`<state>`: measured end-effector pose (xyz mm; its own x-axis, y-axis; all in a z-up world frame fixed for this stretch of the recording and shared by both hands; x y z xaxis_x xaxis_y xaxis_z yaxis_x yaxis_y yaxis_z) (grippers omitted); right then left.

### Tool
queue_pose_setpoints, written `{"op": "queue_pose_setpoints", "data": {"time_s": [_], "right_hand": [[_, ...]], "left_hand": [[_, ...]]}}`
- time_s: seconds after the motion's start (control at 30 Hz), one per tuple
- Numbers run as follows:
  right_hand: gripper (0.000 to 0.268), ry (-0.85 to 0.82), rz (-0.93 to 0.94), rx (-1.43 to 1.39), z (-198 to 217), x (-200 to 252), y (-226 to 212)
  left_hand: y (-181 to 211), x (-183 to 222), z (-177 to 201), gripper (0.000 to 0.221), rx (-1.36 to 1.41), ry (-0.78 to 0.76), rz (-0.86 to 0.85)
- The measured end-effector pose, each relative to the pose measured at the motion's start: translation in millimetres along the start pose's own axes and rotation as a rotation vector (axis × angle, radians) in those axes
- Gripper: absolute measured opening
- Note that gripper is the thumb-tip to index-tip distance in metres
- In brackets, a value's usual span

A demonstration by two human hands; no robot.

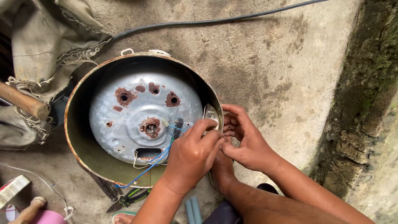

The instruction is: The person uses a multimeter to test the heating plate of a disassembled rice cooker on a workbench, touching the probes to its terminals and turning the plate over. They then move to the rice cooker body on the floor, work on its wiring and switch, and pry at its edge with a screwdriver.

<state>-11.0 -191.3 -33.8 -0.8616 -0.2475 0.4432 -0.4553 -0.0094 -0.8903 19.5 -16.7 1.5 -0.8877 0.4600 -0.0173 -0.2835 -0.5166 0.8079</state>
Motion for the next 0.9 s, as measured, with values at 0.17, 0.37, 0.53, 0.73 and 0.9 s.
{"op": "queue_pose_setpoints", "data": {"time_s": [0.17,0.37,0.53,0.73,0.9], "right_hand": [[0.076,0.008,-0.010,0.024,-2.6,1.4,2.0],[0.077,0.015,-0.014,0.054,0.5,0.1,2.9],[0.077,0.015,-0.003,0.051,2.7,2.4,6.8],[0.077,0.033,-0.019,0.027,2.2,3.3,8.1],[0.079,0.056,-0.061,-0.071,1.2,3.4,3.6]], "left_hand": [[0.5,0.7,-5.2,0.019,0.072,-0.048,0.240],[-1.4,7.5,-17.7,0.034,0.143,0.042,0.248],[-0.5,7.5,-20.9,0.033,0.100,0.020,0.241],[6.0,4.4,-15.5,0.036,0.096,0.012,0.248],[-3.9,23.3,-15.1,0.041,0.178,-0.003,0.286]]}}
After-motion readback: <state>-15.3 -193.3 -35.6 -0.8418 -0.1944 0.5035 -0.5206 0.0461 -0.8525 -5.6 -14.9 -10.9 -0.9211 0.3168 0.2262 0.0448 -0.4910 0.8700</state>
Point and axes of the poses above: each hand's wrist, its own x-axis away from the middle knuckle, its own z-axis out of the back of the hand, y = z × x, the point moved 2 cm from there along -x, towards the middle knuckle, and after that the axes turned 3 degrees about z, right-handed, at the moved point
